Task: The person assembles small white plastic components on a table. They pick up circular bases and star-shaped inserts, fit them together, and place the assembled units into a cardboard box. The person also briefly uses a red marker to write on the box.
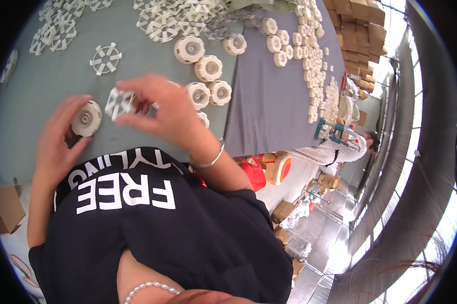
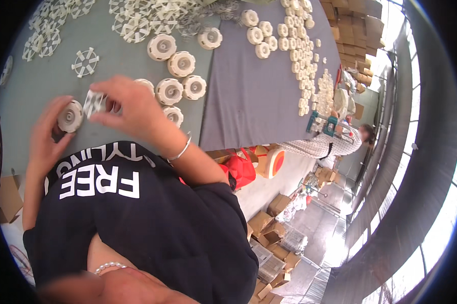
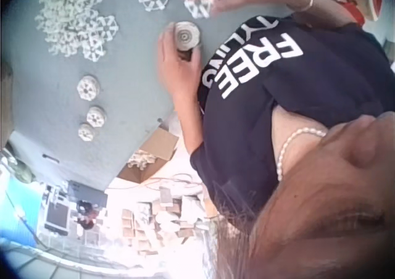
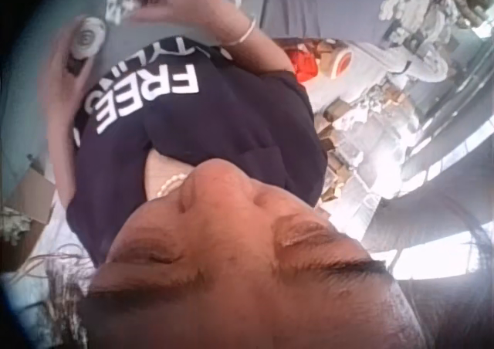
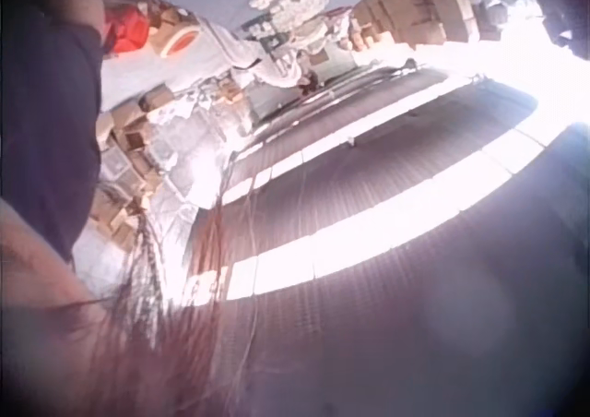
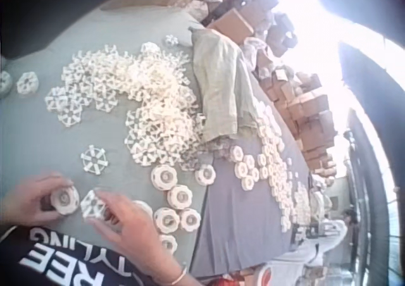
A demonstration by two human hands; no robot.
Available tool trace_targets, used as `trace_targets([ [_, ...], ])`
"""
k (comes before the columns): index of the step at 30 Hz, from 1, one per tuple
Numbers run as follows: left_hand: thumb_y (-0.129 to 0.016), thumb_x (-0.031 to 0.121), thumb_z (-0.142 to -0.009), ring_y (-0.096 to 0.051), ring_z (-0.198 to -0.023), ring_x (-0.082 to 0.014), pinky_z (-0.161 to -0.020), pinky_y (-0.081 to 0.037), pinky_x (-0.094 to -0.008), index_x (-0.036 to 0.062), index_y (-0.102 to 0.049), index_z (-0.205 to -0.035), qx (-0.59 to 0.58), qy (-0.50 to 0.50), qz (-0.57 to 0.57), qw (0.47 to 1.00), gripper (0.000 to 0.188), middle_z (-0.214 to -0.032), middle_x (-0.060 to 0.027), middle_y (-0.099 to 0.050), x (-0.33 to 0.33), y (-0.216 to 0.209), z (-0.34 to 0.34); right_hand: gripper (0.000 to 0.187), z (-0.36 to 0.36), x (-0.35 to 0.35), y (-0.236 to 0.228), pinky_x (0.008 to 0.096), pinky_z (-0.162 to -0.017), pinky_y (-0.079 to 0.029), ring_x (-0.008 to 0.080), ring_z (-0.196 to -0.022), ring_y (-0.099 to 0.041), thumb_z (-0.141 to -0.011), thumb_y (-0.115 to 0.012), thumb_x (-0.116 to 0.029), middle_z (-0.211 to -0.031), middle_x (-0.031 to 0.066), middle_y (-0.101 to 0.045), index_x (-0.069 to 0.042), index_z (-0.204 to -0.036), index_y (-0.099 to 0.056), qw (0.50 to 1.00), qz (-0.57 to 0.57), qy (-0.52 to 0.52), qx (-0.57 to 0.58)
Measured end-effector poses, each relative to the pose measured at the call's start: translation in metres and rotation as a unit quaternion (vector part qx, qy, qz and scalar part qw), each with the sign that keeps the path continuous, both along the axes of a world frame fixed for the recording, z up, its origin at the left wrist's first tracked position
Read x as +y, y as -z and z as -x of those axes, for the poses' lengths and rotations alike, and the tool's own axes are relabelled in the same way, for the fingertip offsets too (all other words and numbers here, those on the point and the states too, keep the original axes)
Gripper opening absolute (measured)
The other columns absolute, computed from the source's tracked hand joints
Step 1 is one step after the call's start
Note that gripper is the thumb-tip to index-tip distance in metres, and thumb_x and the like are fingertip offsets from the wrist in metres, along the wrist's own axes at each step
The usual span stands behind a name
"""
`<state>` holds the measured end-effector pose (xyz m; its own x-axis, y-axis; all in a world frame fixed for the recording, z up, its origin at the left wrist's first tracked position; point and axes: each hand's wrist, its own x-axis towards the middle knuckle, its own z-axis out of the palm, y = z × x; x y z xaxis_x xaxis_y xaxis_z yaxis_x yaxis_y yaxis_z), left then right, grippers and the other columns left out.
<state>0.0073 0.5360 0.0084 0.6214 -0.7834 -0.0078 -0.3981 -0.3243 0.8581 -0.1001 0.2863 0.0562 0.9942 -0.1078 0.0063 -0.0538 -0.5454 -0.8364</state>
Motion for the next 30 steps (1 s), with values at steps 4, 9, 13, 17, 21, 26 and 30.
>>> trace_targets([
  [4,-0.075,-0.004,-0.078,-0.069,-0.104,-0.0203,-0.070,-0.053,-0.0290,0.0182,-0.062,-0.147,0.012,-0.061,-0.036,0.997,0.074,-0.149,-0.0089,-0.063,0.019,-0.003,0.001,0.061,0.025,0.033,0.030,0.0388,-0.087,-0.055,0.0267,-0.099,-0.067,-0.079,-0.089,-0.021,-0.113,0.0100,-0.071,-0.008,-0.134,-0.067,0.981,0.188,-0.030,-0.041],
  [9,-0.082,0.003,-0.076,-0.067,-0.093,-0.0196,-0.070,-0.055,-0.0287,0.0179,-0.061,-0.148,0.027,-0.081,-0.027,0.996,0.076,-0.147,-0.0093,-0.063,0.014,-0.010,0.008,0.058,0.026,0.034,0.003,0.0426,-0.095,-0.054,0.0342,-0.107,-0.065,-0.079,-0.086,-0.017,-0.130,0.0154,-0.060,-0.005,-0.132,-0.065,0.973,0.216,-0.058,0.062],
  [13,-0.088,0.012,-0.073,-0.063,-0.085,-0.0158,-0.070,-0.054,-0.0291,0.0178,-0.061,-0.148,0.048,-0.097,0.009,0.994,0.079,-0.145,-0.0103,-0.063,0.020,-0.007,0.009,0.062,0.020,0.030,0.003,0.0421,-0.092,-0.056,0.0356,-0.114,-0.066,-0.080,-0.085,-0.011,-0.132,0.0150,-0.061,-0.005,-0.136,-0.062,0.980,0.146,-0.096,0.095],
  [17,-0.085,0.014,-0.081,-0.060,-0.078,-0.0133,-0.070,-0.053,-0.0283,0.0144,-0.060,-0.148,0.079,-0.108,0.047,0.990,0.072,-0.141,-0.0077,-0.065,0.030,-0.002,0.010,0.057,0.013,0.026,0.004,0.0415,-0.090,-0.058,0.0342,-0.109,-0.068,-0.080,-0.084,-0.010,-0.131,0.0137,-0.063,-0.005,-0.133,-0.065,0.981,0.134,-0.084,0.112],
  [21,-0.080,0.013,-0.087,-0.058,-0.075,-0.0115,-0.070,-0.051,-0.0263,0.0106,-0.061,-0.146,0.130,-0.140,0.074,0.979,0.062,-0.134,-0.0061,-0.066,0.035,0.008,0.013,0.056,-0.014,0.040,-0.010,0.0408,-0.087,-0.058,0.0333,-0.108,-0.068,-0.079,-0.085,-0.011,-0.129,0.0132,-0.063,-0.006,-0.131,-0.066,0.990,0.097,-0.097,0.029],
  [26,-0.078,0.009,-0.089,-0.058,-0.076,-0.0113,-0.071,-0.051,-0.0268,0.0112,-0.060,-0.147,0.161,-0.154,0.066,0.973,0.061,-0.133,-0.0066,-0.065,0.031,0.004,0.014,0.055,-0.038,0.066,0.012,0.0409,-0.084,-0.059,0.0335,-0.104,-0.069,-0.080,-0.085,-0.009,-0.126,0.0128,-0.062,-0.004,-0.130,-0.064,0.983,0.125,-0.133,0.031],
  [30,-0.076,0.004,-0.089,-0.060,-0.081,-0.0121,-0.073,-0.052,-0.0270,0.0115,-0.060,-0.148,0.147,-0.148,0.089,0.974,0.062,-0.140,-0.0074,-0.062,0.028,0.011,0.014,0.057,-0.034,0.069,0.018,0.0415,-0.085,-0.058,0.0349,-0.104,-0.068,-0.080,-0.085,-0.009,-0.127,0.0139,-0.061,-0.003,-0.132,-0.062,0.983,0.106,-0.137,0.051],
])
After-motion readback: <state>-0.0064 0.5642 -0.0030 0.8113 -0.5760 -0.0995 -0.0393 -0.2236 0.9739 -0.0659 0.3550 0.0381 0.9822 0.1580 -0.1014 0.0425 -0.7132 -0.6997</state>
